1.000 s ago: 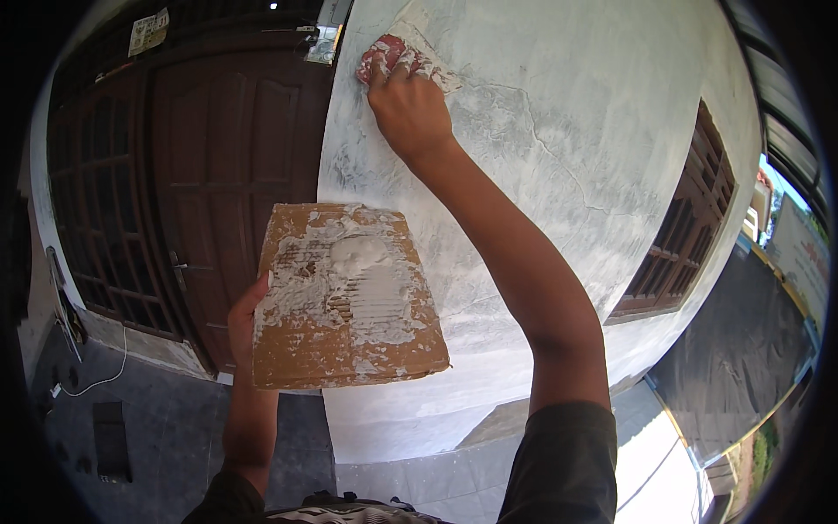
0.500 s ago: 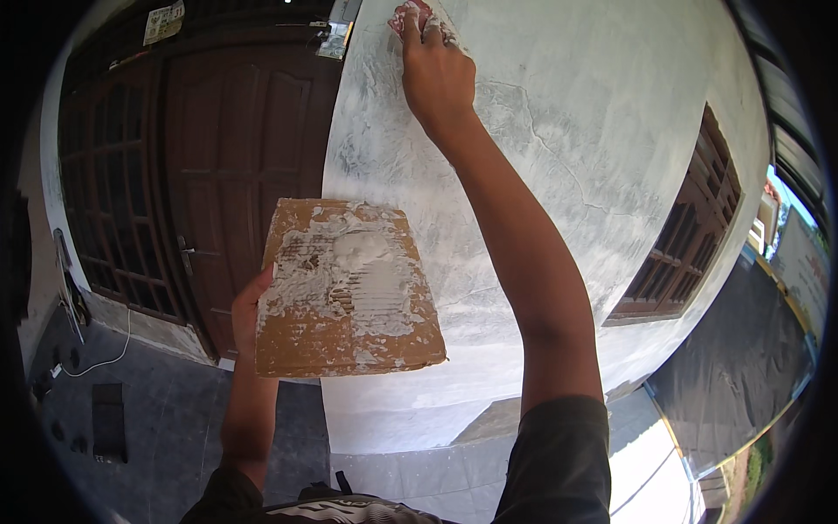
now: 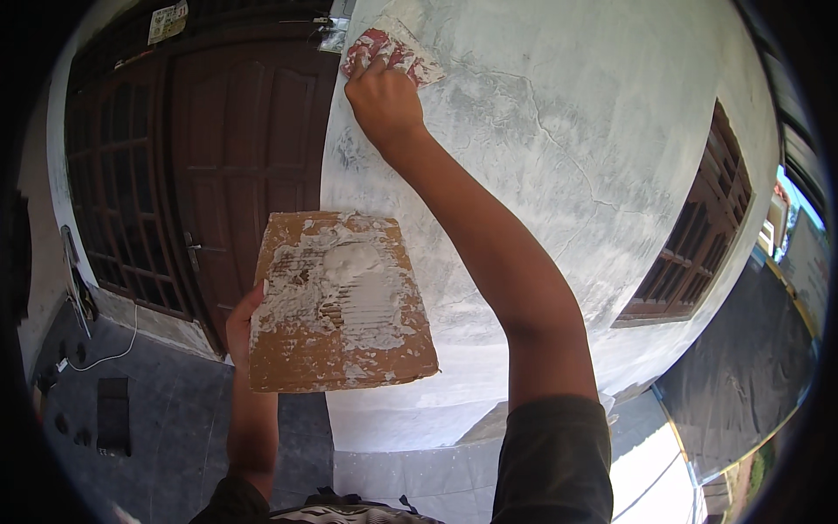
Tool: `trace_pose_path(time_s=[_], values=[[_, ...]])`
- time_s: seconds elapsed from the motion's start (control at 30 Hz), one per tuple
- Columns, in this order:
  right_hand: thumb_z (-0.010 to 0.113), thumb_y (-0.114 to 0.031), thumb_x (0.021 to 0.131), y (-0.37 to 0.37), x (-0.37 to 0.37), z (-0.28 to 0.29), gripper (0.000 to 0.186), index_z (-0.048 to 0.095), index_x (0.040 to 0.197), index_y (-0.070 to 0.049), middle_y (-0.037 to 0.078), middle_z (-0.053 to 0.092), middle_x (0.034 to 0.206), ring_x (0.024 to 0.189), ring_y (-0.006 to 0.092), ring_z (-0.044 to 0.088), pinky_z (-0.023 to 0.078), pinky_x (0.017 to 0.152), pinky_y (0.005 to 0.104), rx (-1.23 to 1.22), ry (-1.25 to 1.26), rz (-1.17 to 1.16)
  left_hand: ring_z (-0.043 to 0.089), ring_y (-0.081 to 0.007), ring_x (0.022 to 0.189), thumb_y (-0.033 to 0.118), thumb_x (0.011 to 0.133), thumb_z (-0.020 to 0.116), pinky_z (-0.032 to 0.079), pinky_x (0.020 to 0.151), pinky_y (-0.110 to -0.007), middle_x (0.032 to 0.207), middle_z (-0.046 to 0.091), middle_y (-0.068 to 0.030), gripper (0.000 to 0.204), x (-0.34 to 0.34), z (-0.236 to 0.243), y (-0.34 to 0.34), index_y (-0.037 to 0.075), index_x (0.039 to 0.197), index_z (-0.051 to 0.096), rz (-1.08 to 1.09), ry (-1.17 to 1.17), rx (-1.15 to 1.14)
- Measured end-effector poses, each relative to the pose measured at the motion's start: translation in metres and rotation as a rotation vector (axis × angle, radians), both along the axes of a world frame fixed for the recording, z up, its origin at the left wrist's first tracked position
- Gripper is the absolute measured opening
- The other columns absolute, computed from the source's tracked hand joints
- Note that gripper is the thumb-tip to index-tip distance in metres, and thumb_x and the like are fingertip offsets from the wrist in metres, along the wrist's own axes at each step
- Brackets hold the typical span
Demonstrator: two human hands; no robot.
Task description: Applying and smoothing wall putty on an exterior wall using a scraper.
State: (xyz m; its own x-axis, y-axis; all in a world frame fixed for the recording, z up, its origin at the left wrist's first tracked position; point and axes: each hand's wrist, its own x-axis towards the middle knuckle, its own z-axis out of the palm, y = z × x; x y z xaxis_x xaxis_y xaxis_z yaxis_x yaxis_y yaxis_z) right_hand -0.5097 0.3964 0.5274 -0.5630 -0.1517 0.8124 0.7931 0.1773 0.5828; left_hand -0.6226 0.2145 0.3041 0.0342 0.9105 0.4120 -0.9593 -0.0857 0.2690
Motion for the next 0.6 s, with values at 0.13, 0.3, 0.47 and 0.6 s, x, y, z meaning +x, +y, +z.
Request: trace_pose_path(time_s=[0.13,0.3,0.47,0.6], values=[[0.056,-0.004,0.071,0.018,0.03,-0.027,0.042,0.055,0.112,0.002,0.017,0.059,0.079,0.06,0.0231,0.063,0.051,0.05,0.0303,-0.02,-0.116,-0.1,0.059,-0.0288,0.101,0.02,0.09,0.042,0.047,0.088,-0.04,0.116,0.056,-0.0191,0.041,0.027,-0.008,0.027,-0.005,0.122,0.045,0.029,-0.005,0.01],[0.053,-0.001,0.071,0.005,0.082,-0.058,0.054,0.048,0.124,-0.008,0.018,0.061,0.101,0.072,0.0304,0.064,0.052,0.055,0.0367,-0.115,0.008,0.234,0.059,-0.0282,0.1,0.02,0.09,0.042,0.047,0.088,-0.04,0.115,0.056,-0.0186,0.041,0.054,-0.042,0.046,-0.005,0.123,0.044,0.023,-0.023,0.088],[0.054,-0.003,0.074,0.01,0.083,-0.007,0.047,0.049,0.12,-0.004,0.018,0.061,0.091,0.066,0.0297,0.064,0.051,0.053,0.0375,0.018,0.148,0.12,0.059,-0.0266,0.099,0.024,0.091,0.044,0.047,0.087,-0.039,0.112,0.058,-0.0152,0.039,0.051,-0.063,0.055,-0.003,0.119,0.047,-0.014,0.032,0.092],[0.05,-0.003,0.075,0.01,0.033,0.001,0.047,0.046,0.122,-0.006,0.017,0.062,0.092,0.069,0.0336,0.063,0.051,0.057,0.0421,0.017,0.197,0.08,0.059,-0.0268,0.099,0.023,0.091,0.044,0.047,0.087,-0.039,0.113,0.058,-0.0153,0.039,0.014,-0.077,0.052,-0.003,0.12,0.047,-0.069,0.062,0.094]])
